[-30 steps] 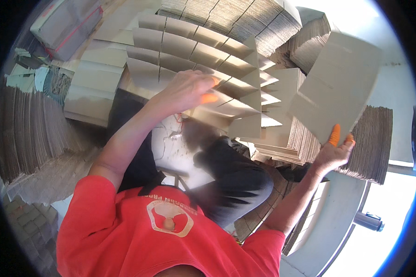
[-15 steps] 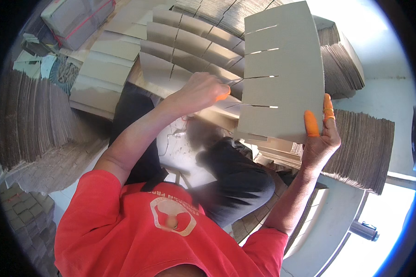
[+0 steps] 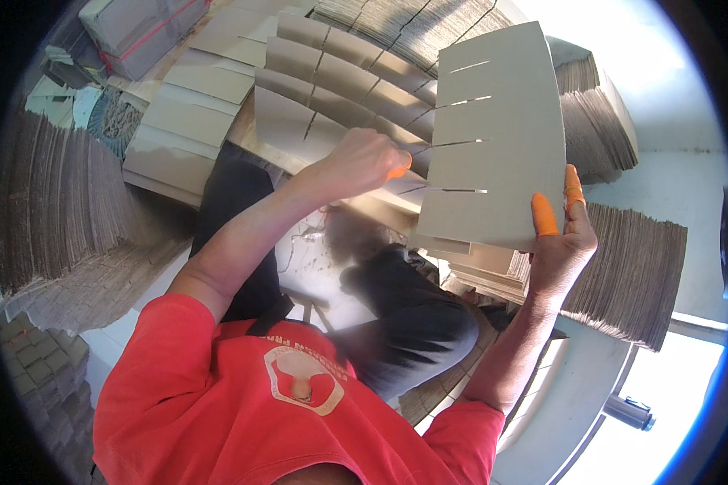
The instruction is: The person repeatedly picks up flat cardboard sheets with pre-cut slots, inserts them into a growing stack to form a honeycomb-like structure, and aligns each piece. The process continues with multiple identical sheets being added one by one.
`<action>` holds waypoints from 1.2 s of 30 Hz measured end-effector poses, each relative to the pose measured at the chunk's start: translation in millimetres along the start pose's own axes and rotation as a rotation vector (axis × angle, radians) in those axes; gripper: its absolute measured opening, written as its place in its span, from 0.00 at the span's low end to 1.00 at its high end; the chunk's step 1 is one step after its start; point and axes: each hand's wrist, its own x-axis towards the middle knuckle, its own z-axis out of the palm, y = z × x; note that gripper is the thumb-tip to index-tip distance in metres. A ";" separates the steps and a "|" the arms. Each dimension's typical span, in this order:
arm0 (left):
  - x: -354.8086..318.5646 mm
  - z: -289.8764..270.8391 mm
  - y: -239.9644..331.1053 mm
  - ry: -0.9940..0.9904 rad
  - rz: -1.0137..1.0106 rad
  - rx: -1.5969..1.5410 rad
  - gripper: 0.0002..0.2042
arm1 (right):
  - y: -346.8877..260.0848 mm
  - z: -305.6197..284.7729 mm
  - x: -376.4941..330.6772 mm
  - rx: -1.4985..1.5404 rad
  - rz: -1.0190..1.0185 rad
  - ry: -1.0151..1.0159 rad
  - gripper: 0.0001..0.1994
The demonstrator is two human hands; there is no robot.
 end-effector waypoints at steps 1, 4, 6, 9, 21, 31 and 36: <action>-0.3 0.4 -1.0 0.002 -0.002 -0.001 0.03 | 1.3 2.9 -0.2 -0.025 -0.029 0.004 0.27; 0.7 3.2 -1.9 -0.003 -0.003 0.001 0.03 | 3.6 9.4 -4.3 -0.071 -0.046 0.006 0.26; 1.0 3.3 -1.7 -0.014 -0.010 0.024 0.02 | -1.7 9.8 -6.8 -0.035 -0.006 -0.009 0.26; 0.2 3.8 -2.1 -0.002 -0.027 0.000 0.02 | -9.4 13.7 -17.5 -0.062 0.000 0.021 0.26; -1.5 12.0 -7.2 0.112 0.070 -0.043 0.05 | 0.0 35.4 -7.9 -0.042 -0.070 -0.146 0.26; 4.4 0.8 -1.1 -0.002 -0.012 -0.033 0.03 | 10.0 71.1 -19.9 0.004 0.019 -0.285 0.27; 4.3 3.8 -2.4 0.011 -0.020 -0.054 0.03 | -7.1 66.0 -7.5 0.051 0.140 -0.457 0.29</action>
